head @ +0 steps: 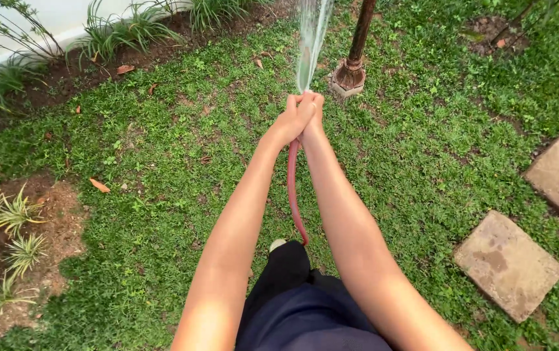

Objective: Watering trees and plants in a yard using a garden hose.

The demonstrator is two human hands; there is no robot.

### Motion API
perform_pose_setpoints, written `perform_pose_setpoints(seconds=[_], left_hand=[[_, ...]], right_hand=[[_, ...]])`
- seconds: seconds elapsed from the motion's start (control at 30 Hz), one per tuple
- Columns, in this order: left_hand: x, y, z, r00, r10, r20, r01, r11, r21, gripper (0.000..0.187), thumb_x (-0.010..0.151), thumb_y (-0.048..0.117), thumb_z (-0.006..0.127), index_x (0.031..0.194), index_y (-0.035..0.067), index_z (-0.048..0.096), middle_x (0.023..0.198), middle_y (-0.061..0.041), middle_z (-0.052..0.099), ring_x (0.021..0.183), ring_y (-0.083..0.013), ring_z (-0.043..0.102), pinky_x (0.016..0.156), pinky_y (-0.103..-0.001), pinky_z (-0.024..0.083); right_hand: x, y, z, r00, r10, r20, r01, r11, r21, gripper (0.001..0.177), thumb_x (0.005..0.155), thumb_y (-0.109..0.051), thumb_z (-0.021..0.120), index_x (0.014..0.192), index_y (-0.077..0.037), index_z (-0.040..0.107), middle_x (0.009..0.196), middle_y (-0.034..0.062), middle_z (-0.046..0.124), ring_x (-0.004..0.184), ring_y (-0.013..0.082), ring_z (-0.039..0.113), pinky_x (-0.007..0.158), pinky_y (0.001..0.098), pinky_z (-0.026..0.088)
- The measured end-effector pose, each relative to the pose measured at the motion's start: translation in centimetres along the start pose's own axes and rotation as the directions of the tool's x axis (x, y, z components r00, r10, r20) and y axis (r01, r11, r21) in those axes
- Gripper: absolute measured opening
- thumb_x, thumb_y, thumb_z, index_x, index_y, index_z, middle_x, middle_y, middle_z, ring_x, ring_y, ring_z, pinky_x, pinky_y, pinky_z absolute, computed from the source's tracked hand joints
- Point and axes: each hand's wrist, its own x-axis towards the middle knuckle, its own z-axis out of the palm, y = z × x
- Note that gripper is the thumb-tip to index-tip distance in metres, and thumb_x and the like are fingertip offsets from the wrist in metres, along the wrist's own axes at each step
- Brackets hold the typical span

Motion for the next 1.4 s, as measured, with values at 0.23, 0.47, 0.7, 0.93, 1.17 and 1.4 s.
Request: perform_pose_setpoints(seconds=[0.23, 0.47, 0.7, 0.93, 1.17, 1.4], left_hand=[[3.7, 0.2, -2.3, 0.996, -0.078, 0.044, 0.079, 0.997, -0.019, 0.081, 0.082, 0.062, 0.046, 0.145, 0.015, 0.028, 0.116, -0.028, 0.068, 0.082, -0.0373, 0.076, 0.07, -0.047, 0.062], [11.1, -1.3, -6.0, 0.997, -0.052, 0.052, 0.051, 0.998, 0.022, 0.078, 0.087, 0.063, 0.046, 0.146, 0.016, 0.028, 0.123, -0.029, 0.066, 0.097, -0.0387, 0.074, 0.085, -0.047, 0.058], [19.8, -3.7, -9.0, 0.997, 0.065, 0.041, -0.064, 0.998, -0.009, 0.077, 0.089, 0.061, 0.051, 0.144, 0.011, 0.029, 0.125, -0.031, 0.066, 0.105, -0.039, 0.074, 0.09, -0.046, 0.057], [25.4, -5.2, -9.2, 0.996, 0.093, 0.009, -0.093, 0.995, 0.029, 0.08, 0.089, 0.058, 0.056, 0.146, 0.009, 0.029, 0.126, -0.032, 0.065, 0.114, -0.0405, 0.069, 0.101, -0.045, 0.051], [27.7, -4.9, -7.8, 0.993, 0.118, 0.025, -0.113, 0.984, -0.139, 0.083, 0.085, 0.058, 0.061, 0.143, 0.007, 0.031, 0.131, -0.025, 0.064, 0.121, -0.0343, 0.066, 0.104, -0.042, 0.048], [29.1, -2.1, -7.6, 0.996, -0.001, 0.086, 0.019, 0.976, -0.217, 0.086, 0.082, 0.056, 0.062, 0.144, 0.009, 0.027, 0.125, -0.024, 0.065, 0.115, -0.0304, 0.068, 0.097, -0.042, 0.052]], right_hand=[[6.0, 3.0, 1.1, 0.994, 0.1, -0.043, -0.097, 0.994, 0.058, 0.025, 0.1, -0.042, 0.051, 0.103, -0.018, 0.05, 0.076, 0.0029, 0.051, 0.06, 0.0169, 0.048, 0.051, 0.0382, 0.039], [9.9, 2.2, 6.1, 0.985, 0.171, -0.031, -0.167, 0.982, 0.088, 0.034, 0.101, -0.048, 0.042, 0.091, -0.016, 0.043, 0.067, 0.003, 0.043, 0.05, 0.0191, 0.044, 0.041, 0.0366, 0.036], [20.3, 7.0, 7.3, 0.989, -0.128, -0.073, 0.118, 0.984, -0.132, 0.023, 0.107, -0.035, 0.051, 0.107, -0.013, 0.044, 0.084, 0.0019, 0.048, 0.064, 0.0119, 0.047, 0.05, 0.0327, 0.041], [24.3, 6.8, 7.7, 0.981, -0.173, -0.09, 0.151, 0.965, -0.214, 0.021, 0.109, -0.032, 0.046, 0.109, -0.011, 0.043, 0.085, 0.0015, 0.051, 0.063, 0.0101, 0.05, 0.051, 0.0308, 0.046], [27.2, 6.7, 5.7, 0.965, -0.196, -0.175, 0.13, 0.935, -0.331, 0.024, 0.106, -0.033, 0.046, 0.113, -0.01, 0.045, 0.082, 0.0009, 0.053, 0.058, 0.0094, 0.051, 0.048, 0.0286, 0.044], [28.9, 5.5, 4.6, 0.98, -0.128, -0.155, 0.075, 0.948, -0.309, 0.027, 0.108, -0.036, 0.045, 0.113, -0.01, 0.044, 0.082, 0.0012, 0.05, 0.058, 0.0089, 0.047, 0.048, 0.0282, 0.042]])
